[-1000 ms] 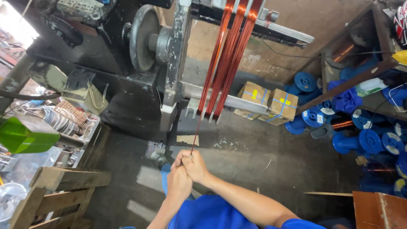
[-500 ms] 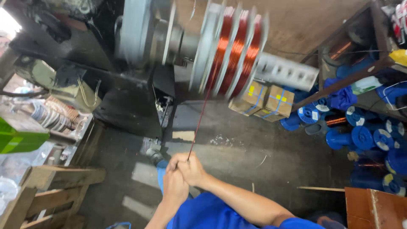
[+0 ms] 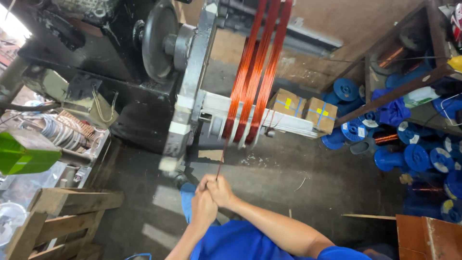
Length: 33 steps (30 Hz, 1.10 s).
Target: Guiding copper wire onto a rotating industrial spool using a winding machine
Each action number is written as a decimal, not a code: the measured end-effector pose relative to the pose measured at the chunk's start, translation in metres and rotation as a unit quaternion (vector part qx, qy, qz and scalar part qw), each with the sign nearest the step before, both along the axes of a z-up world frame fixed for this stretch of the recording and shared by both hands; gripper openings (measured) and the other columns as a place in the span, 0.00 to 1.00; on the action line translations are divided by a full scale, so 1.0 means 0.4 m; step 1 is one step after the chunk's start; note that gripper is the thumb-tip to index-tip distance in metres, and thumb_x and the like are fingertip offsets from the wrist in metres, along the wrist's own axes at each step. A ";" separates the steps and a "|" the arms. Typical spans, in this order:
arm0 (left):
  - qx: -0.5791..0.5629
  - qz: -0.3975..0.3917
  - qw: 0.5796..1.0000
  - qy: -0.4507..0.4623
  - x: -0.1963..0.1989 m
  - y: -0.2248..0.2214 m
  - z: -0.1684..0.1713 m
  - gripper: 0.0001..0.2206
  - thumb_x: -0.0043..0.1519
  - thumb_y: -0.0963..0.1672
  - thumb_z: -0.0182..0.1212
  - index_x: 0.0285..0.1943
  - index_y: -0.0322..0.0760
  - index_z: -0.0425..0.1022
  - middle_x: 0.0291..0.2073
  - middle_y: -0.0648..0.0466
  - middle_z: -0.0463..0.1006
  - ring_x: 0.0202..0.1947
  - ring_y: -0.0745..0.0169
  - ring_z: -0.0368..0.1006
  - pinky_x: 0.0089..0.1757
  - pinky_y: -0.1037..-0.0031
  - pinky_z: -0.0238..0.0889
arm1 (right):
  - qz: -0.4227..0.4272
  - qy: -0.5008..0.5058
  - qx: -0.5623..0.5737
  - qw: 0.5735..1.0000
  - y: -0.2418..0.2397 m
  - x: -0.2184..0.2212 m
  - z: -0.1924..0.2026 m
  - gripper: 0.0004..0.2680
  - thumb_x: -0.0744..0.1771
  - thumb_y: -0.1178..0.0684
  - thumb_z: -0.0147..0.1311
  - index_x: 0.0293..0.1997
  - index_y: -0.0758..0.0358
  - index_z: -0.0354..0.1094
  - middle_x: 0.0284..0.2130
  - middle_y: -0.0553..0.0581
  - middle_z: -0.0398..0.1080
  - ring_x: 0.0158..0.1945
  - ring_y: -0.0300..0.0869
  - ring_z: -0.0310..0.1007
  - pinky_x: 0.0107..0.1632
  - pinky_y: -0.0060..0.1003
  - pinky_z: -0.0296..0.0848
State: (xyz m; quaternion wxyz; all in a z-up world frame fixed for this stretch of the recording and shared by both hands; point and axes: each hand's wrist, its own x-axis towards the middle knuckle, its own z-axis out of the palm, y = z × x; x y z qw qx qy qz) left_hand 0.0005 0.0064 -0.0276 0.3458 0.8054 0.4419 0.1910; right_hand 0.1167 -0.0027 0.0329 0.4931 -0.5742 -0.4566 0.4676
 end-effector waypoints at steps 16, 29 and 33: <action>-0.022 0.020 1.000 -0.008 0.034 0.027 0.432 0.16 0.62 0.47 0.49 0.30 0.35 0.80 0.25 0.43 0.83 0.28 0.31 0.77 0.30 0.45 0.63 | 0.003 0.107 0.084 0.991 0.040 0.014 0.367 0.07 0.62 0.63 0.40 0.29 0.66 0.68 0.29 0.68 0.80 0.36 0.50 0.82 0.45 0.43 0.82; -0.032 0.025 0.999 0.032 -0.030 -0.003 0.264 0.16 0.61 0.50 0.51 0.39 0.38 0.84 0.32 0.43 0.85 0.34 0.29 0.80 0.31 0.43 0.67 | 0.019 0.081 0.112 0.990 0.011 -0.041 0.318 0.08 0.64 0.61 0.41 0.30 0.66 0.69 0.30 0.65 0.80 0.37 0.48 0.81 0.45 0.42 0.80; -0.030 0.025 0.999 -0.021 0.012 -0.008 0.348 0.15 0.63 0.46 0.49 0.34 0.35 0.82 0.28 0.43 0.84 0.30 0.35 0.80 0.29 0.47 0.66 | -0.003 0.114 0.066 0.991 0.002 -0.011 0.298 0.08 0.63 0.62 0.41 0.30 0.67 0.70 0.31 0.67 0.81 0.37 0.49 0.82 0.46 0.42 0.81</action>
